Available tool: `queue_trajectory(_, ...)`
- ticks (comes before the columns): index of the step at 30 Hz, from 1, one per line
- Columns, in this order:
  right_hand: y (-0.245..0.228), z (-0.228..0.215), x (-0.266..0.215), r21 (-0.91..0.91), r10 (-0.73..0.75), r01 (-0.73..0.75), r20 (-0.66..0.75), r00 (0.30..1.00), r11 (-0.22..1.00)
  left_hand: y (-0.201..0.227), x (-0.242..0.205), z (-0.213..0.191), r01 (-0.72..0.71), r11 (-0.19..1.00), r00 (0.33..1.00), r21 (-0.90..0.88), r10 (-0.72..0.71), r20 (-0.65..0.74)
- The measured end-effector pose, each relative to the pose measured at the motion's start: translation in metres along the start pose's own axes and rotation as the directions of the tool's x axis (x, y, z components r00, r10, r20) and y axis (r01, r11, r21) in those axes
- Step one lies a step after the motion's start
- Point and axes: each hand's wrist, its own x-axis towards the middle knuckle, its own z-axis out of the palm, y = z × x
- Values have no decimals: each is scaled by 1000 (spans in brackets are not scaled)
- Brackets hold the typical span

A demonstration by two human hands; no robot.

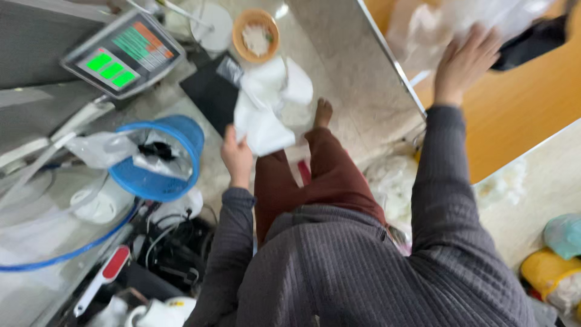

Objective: The person sits on a low stool and repeatedly transfers white cotton-like material from a yellow basket into a clear plastic bag held on their lap. They briefly stand to retrieve a new bag from a blue basket and return to continue stuffing.

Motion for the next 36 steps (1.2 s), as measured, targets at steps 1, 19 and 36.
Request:
queue_trajectory(1,16,10,13,-3,45,-45,66,997,999,9,4,4,18,1000,999,-17,-18,-32)
queue_trajectory(19,-147,47,-158,515,-355,86,452,819,853,-84,23,-66,191,869,940,456,-28,-341)
queue_trajectory(36,-323,300,-337,94,30,-513,973,228,853,-280,2,-76,538,566,842,625,-319,-435)
